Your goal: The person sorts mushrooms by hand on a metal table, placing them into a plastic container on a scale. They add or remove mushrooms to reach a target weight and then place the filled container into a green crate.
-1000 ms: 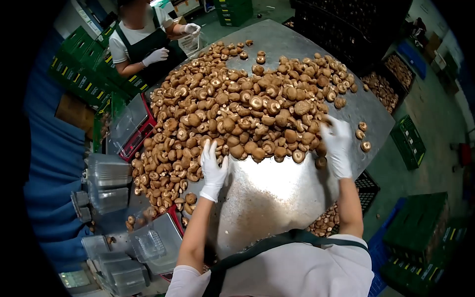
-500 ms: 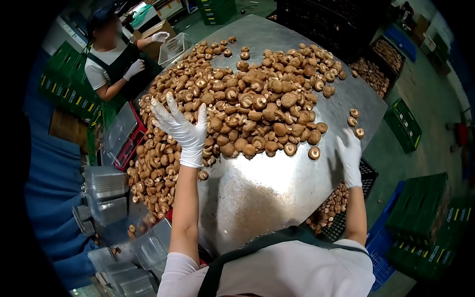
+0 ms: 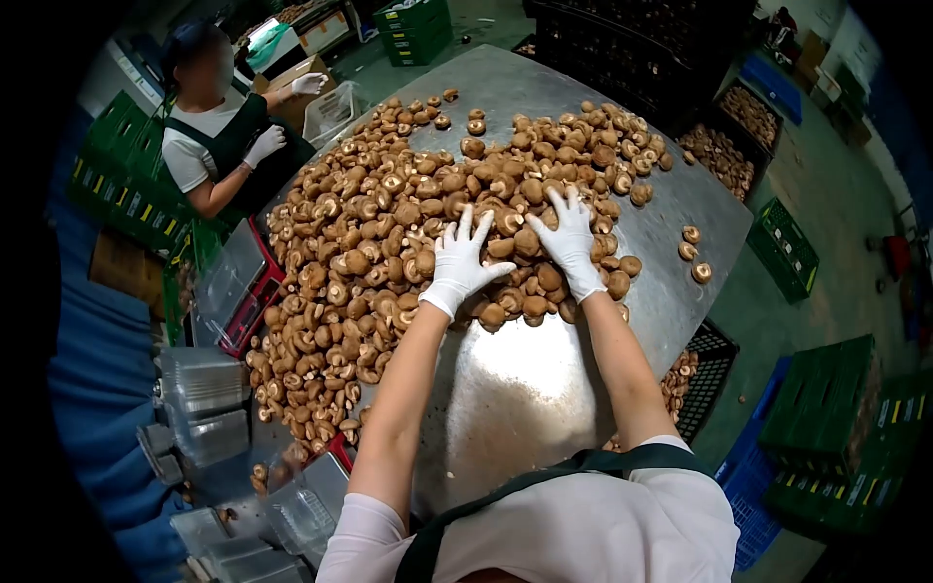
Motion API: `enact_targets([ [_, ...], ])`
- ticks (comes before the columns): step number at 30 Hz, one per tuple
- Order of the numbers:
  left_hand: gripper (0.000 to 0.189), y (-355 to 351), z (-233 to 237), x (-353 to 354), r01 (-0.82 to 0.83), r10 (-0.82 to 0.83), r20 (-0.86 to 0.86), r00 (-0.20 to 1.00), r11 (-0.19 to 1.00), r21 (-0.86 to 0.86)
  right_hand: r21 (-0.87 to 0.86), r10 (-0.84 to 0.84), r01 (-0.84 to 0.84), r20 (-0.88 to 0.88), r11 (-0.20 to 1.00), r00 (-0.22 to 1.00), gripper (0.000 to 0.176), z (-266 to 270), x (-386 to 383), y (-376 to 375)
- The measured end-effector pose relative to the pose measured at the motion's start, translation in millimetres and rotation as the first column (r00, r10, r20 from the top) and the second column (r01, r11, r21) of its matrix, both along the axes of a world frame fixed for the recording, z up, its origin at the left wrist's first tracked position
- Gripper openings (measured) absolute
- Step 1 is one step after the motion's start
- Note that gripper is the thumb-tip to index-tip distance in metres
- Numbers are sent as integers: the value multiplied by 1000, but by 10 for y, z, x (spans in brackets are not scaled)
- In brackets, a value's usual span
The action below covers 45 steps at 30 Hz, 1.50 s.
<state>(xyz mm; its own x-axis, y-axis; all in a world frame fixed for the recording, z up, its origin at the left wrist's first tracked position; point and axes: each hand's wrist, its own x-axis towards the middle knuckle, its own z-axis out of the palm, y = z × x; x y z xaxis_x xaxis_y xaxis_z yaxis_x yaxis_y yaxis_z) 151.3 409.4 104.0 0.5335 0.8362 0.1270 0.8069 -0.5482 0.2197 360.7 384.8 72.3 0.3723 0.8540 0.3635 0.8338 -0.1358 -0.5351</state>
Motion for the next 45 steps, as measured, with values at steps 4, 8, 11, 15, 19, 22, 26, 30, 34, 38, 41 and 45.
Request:
enact_targets([
  [4, 89, -80, 11, -142, 59, -59, 49, 997, 998, 2, 93, 8, 0, -87, 996, 996, 51, -54, -205, -141],
  [8, 76, -275, 93, -324, 71, -71, -8, 997, 997, 40, 282, 57, -54, -3, 958, 998, 43, -116, -464, -274],
  [11, 68, -416, 3, -500, 55, -48, -64, 997, 992, 112, 314, 167, -167, 24, 935, 986, 43, -57, -784, -368],
  [15, 60, -694, -88, -792, 15, 10, -128, 992, 981, 191, 286, 345, -320, -41, 903, 938, 47, 97, -1270, -446],
  [19, 58, -1098, -184, -1103, -181, 191, -150, 970, 980, 78, 271, 557, -506, -163, 819, 814, 47, -134, -1786, -561],
  [22, 59, -1472, -294, -1387, -382, 394, -61, 917, 913, 142, 172, 617, -598, -347, 783, 707, 52, -283, -2127, -761],
  [26, 48, -2026, -448, -1712, -528, 528, -133, 839, 848, 36, 121, 793, -786, -165, 607, 587, 65, -379, -2410, -1227],
  [30, 57, -2601, -833, -1889, -697, 697, 34, 717, 713, 79, 44, 894, -912, -219, 408, 390, 65, -257, -2478, -1667],
  [34, 65, -3049, -612, -1766, -753, 746, -129, 653, 658, -4, 66, 942, -947, -145, 315, 304, 59, -207, -2234, -1965],
  [38, 67, -3394, -576, -1637, -707, 722, 132, 679, 692, -144, 292, 866, -818, -237, 496, 440, 46, 68, -1528, -2093],
  [41, 66, -3624, -591, -1623, -635, 638, 252, 728, 766, -105, -51, 455, -535, -462, 843, 761, 36, 546, -892, -2115],
  [45, 60, -3745, -509, -1641, -710, 684, 301, 665, 704, -29, 38, 255, -252, -154, 967, 955, 43, -314, 152, -2053],
])
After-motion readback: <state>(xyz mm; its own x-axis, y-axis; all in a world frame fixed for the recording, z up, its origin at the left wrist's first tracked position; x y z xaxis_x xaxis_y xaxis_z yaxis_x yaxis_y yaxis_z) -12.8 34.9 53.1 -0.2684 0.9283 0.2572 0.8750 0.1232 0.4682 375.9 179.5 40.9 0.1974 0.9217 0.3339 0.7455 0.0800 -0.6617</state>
